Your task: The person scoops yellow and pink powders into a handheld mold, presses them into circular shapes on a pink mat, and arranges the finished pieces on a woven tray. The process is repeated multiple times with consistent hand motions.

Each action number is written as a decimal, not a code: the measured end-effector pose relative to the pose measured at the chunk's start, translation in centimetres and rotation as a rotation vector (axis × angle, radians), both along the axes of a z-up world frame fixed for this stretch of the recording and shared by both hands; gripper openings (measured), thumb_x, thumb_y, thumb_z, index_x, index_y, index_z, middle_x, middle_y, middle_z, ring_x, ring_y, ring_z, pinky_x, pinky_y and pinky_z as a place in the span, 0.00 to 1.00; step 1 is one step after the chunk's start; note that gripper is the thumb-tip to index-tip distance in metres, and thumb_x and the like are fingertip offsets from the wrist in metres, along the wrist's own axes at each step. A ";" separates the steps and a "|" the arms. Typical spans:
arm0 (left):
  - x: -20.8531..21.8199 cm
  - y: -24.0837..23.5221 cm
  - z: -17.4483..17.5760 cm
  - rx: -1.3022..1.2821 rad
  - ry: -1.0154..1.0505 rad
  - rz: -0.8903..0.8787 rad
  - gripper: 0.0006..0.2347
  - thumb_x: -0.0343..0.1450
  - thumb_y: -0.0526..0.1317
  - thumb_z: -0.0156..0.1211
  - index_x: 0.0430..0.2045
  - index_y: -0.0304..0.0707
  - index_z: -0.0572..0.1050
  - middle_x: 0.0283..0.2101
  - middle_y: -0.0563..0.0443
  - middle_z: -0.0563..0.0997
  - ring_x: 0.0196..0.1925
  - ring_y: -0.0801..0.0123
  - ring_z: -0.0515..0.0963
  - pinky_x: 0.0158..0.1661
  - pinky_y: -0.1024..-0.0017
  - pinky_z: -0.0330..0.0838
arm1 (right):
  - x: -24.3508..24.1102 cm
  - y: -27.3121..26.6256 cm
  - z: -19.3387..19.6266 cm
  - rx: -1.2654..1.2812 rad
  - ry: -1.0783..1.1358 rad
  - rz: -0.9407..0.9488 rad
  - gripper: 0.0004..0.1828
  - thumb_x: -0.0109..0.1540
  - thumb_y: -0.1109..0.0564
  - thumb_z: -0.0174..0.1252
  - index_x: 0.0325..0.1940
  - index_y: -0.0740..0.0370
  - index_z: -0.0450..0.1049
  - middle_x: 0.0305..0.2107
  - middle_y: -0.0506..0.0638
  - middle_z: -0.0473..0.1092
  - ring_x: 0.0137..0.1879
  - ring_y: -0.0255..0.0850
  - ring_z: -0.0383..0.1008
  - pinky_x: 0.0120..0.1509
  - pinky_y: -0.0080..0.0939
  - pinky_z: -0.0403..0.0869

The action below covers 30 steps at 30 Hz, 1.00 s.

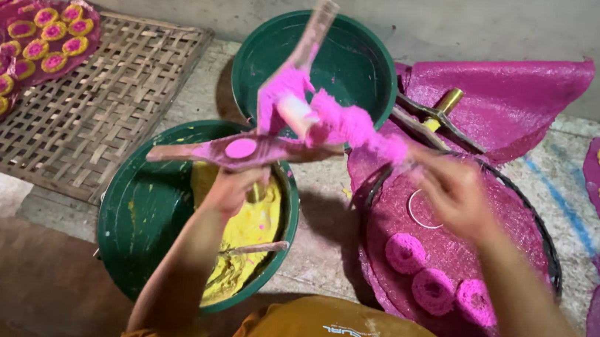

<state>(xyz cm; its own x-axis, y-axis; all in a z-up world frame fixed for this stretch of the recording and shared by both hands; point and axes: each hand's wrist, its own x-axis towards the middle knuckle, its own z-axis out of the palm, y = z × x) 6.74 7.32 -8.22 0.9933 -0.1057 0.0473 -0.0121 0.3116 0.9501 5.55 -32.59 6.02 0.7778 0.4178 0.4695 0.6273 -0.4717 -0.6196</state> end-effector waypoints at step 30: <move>-0.3 -7.5 5.1 -0.190 0.207 -0.034 0.09 0.67 0.35 0.62 0.37 0.27 0.77 0.32 0.46 0.78 0.33 0.66 0.78 0.34 0.70 0.73 | 5.2 5.8 -6.9 0.105 -0.069 -0.074 0.12 0.66 0.63 0.58 0.55 0.64 0.75 0.43 0.61 0.78 0.44 0.50 0.83 0.49 0.45 0.79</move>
